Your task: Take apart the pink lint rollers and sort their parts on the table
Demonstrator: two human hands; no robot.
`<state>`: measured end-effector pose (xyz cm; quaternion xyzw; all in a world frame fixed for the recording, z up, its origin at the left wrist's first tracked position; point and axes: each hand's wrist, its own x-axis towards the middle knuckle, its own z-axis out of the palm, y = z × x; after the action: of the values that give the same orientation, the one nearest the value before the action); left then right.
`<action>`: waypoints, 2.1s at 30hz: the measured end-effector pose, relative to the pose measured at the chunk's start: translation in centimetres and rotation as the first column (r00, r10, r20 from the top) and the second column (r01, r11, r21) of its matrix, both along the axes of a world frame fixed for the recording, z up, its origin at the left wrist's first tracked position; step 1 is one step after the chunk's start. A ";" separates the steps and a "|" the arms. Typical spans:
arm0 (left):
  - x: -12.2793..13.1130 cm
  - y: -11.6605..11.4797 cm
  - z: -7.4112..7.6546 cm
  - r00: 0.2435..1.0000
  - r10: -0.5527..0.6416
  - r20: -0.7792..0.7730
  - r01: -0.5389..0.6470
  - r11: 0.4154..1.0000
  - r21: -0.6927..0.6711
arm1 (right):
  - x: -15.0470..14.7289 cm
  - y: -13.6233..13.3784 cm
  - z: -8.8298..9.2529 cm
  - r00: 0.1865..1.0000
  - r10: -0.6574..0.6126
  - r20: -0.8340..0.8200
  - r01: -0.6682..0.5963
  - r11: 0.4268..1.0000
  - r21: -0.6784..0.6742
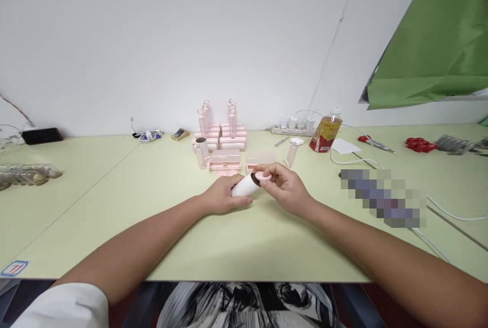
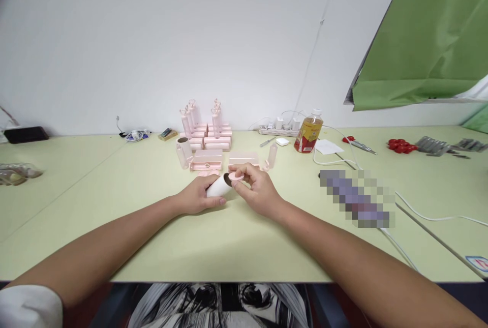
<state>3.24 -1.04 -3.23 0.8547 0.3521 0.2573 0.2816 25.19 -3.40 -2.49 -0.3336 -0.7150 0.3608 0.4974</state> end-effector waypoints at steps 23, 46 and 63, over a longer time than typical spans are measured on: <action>0.1 -0.1 0.0 0.998 -0.046 0.034 0.047 0.999 -0.006 | 0.3 0.4 -0.7 0.995 0.088 0.048 -0.090 0.995 0.035; 0.1 0.0 -0.2 0.993 -0.046 0.106 0.053 0.997 -0.057 | 0.6 0.7 -0.6 0.986 0.086 0.143 -0.100 0.991 0.094; -0.1 0.3 -0.4 0.988 0.016 0.154 -0.010 0.999 -0.042 | 0.4 -0.9 0.7 0.953 0.057 0.298 -0.119 0.974 0.194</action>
<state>3.15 -0.75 -3.68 0.8240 0.3399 0.3171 0.3239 25.62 -4.32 -1.81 -0.2962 -0.8285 0.2522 0.4028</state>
